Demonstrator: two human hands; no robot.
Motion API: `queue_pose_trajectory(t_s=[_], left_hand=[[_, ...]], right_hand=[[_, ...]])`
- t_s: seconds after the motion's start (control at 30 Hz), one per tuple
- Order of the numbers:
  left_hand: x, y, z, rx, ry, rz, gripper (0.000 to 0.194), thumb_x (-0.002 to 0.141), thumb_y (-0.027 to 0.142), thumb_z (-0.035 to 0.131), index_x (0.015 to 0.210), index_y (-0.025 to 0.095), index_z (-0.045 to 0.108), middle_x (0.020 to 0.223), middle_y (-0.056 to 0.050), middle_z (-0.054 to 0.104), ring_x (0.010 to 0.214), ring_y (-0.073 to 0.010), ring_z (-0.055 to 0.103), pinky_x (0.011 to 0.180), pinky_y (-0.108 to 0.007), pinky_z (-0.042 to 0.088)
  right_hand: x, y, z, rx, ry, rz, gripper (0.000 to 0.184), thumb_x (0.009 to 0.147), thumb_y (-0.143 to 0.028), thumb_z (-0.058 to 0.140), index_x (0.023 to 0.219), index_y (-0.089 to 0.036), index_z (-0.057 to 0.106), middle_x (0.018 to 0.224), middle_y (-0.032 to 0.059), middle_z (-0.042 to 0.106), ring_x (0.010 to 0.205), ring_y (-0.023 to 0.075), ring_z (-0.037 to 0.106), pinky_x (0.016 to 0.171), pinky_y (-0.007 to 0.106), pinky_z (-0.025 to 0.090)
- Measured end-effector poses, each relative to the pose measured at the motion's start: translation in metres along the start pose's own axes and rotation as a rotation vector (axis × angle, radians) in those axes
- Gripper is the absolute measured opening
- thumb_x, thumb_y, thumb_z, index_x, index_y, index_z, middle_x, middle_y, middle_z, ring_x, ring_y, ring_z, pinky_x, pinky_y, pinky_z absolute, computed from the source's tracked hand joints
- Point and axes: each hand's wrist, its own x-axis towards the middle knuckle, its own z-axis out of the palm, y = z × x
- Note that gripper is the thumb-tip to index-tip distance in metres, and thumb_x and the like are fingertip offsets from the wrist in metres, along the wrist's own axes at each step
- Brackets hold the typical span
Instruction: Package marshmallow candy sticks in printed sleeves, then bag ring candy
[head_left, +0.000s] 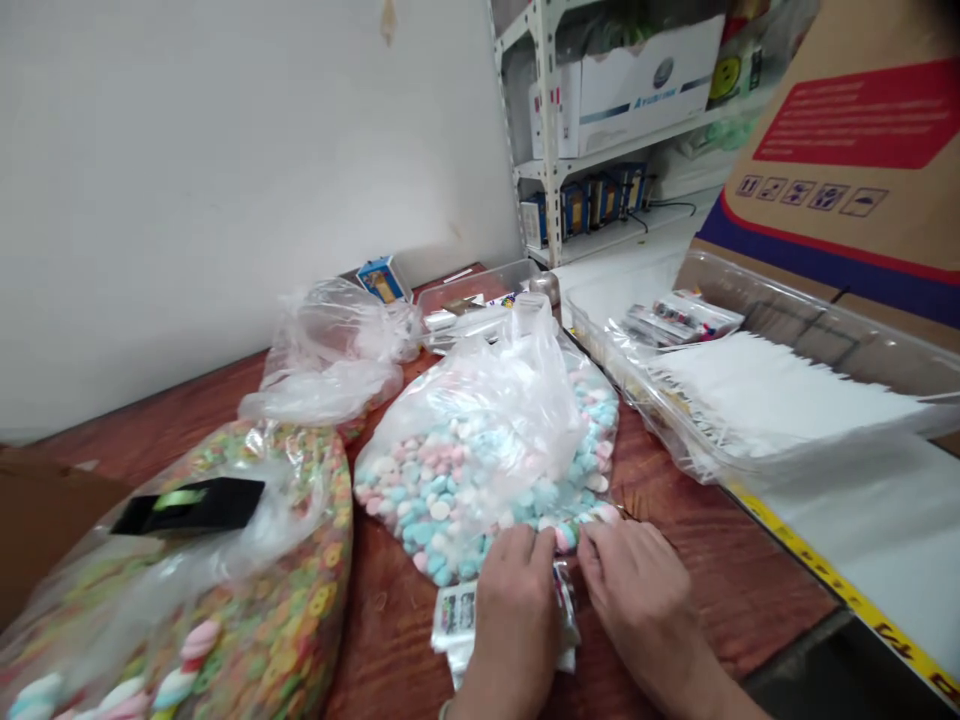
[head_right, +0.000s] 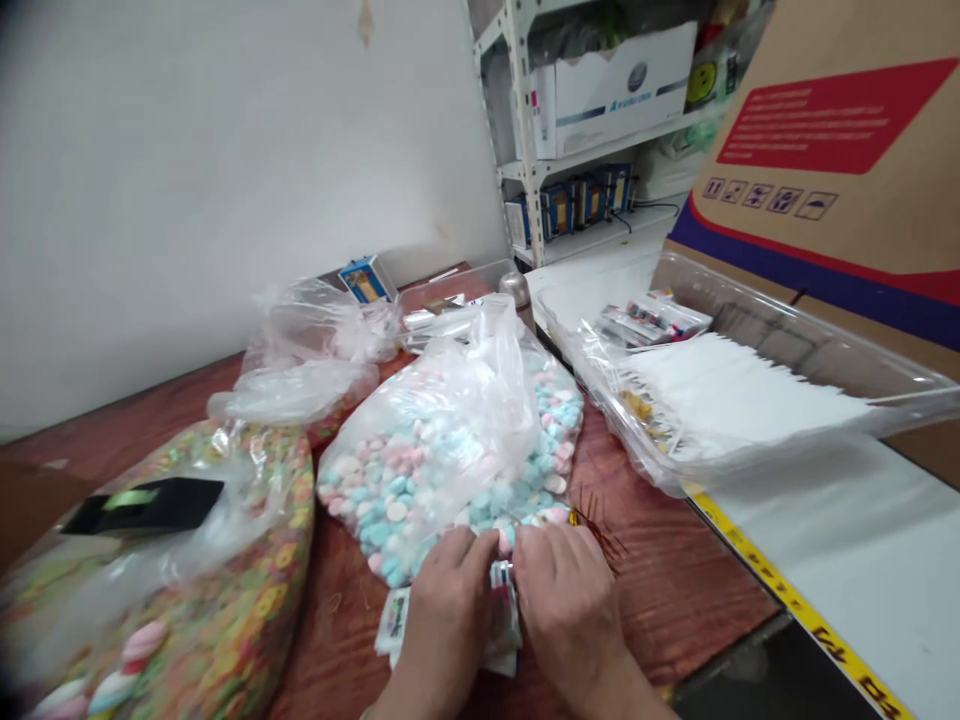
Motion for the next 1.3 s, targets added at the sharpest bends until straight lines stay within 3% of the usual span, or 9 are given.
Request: queue_pose_trajectory(t_s=[0.13,0.27,0.47,0.63,0.87,1.0,1.1,1.2,1.3], left_hand=[[-0.006,-0.002,0.003,-0.002,0.143,0.072,0.023,0.091,0.011,0.047,0.111,0.016,0.057,0.079,-0.005,0.06,0.073,-0.0201,0.057,0.064,-0.032,0.046],[-0.012,-0.006,0.006,0.029,0.122,0.093,0.044,0.092,0.012,0.049,0.136,0.018,0.047,0.079,-0.004,0.058,0.073,-0.0199,0.057,0.065,-0.031,0.047],[-0.01,-0.006,0.01,-0.04,0.142,0.063,0.035,0.093,0.014,0.048,0.126,0.02,0.058,0.075,-0.003,0.056,0.07,-0.0187,0.055,0.062,-0.029,0.046],[-0.007,-0.012,0.01,-0.172,0.076,-0.082,0.03,0.094,0.014,0.046,0.117,0.022,0.063,0.079,-0.004,0.058,0.072,-0.0174,0.057,0.065,-0.027,0.048],[-0.007,-0.02,0.013,-0.087,0.079,-0.075,0.034,0.093,0.009,0.042,0.118,0.019,0.064,0.076,-0.004,0.056,0.069,-0.0173,0.055,0.063,-0.028,0.047],[-0.007,-0.014,0.014,0.026,0.094,0.024,0.035,0.091,0.012,0.05,0.124,0.016,0.059,0.077,-0.004,0.057,0.071,-0.0192,0.055,0.064,-0.03,0.045],[-0.007,-0.009,0.015,0.033,0.108,0.061,0.034,0.09,0.014,0.055,0.124,0.013,0.06,0.077,-0.005,0.058,0.072,-0.0199,0.054,0.064,-0.031,0.045],[-0.006,-0.007,0.016,-0.035,0.137,0.036,0.033,0.092,0.014,0.051,0.122,0.015,0.063,0.075,-0.005,0.059,0.071,-0.0198,0.054,0.065,-0.031,0.045],[-0.003,-0.012,0.012,-0.322,0.111,-0.15,0.031,0.094,0.015,0.046,0.114,0.019,0.07,0.077,-0.005,0.06,0.071,-0.017,0.057,0.064,-0.027,0.045]], right_hand=[[-0.007,-0.005,0.013,0.06,0.005,-0.061,0.012,0.096,-0.016,0.051,0.086,-0.019,0.057,0.063,0.003,0.054,0.063,0.021,0.048,0.063,0.036,0.034],[-0.017,-0.001,0.017,0.153,0.049,-0.125,0.014,0.091,-0.009,0.056,0.104,-0.013,0.058,0.069,0.0062,0.06,0.067,0.0221,0.051,0.065,0.037,0.039],[-0.017,-0.003,0.015,0.311,0.013,-0.051,0.016,0.093,-0.011,0.056,0.108,-0.015,0.059,0.078,0.0073,0.065,0.074,0.022,0.058,0.07,0.038,0.045],[-0.024,0.004,0.009,0.407,0.003,0.083,0.01,0.097,-0.021,0.053,0.105,-0.02,0.059,0.085,0.0044,0.069,0.078,0.0195,0.063,0.075,0.033,0.048],[-0.028,0.033,-0.004,0.252,0.004,0.238,0.015,0.094,-0.034,0.057,0.103,-0.025,0.066,0.096,0.0072,0.069,0.09,0.0264,0.062,0.084,0.042,0.042],[-0.024,0.013,0.001,0.725,-0.282,0.497,0.028,0.097,-0.043,0.048,0.087,-0.024,0.066,0.08,0.0031,0.064,0.076,0.0208,0.06,0.07,0.033,0.044],[-0.024,-0.01,0.016,1.16,-0.489,0.788,0.044,0.095,-0.054,0.046,0.066,-0.021,0.051,0.055,-0.0048,0.045,0.049,0.0115,0.04,0.047,0.024,0.031],[-0.024,-0.022,0.028,1.4,-0.449,1.023,0.046,0.09,-0.059,0.053,0.066,-0.02,0.046,0.053,-0.0086,0.036,0.045,0.0075,0.027,0.043,0.022,0.021],[-0.022,-0.019,0.029,1.484,-0.409,1.096,0.043,0.088,-0.06,0.056,0.075,-0.019,0.056,0.055,-0.0082,0.039,0.046,0.0075,0.029,0.042,0.02,0.024]])
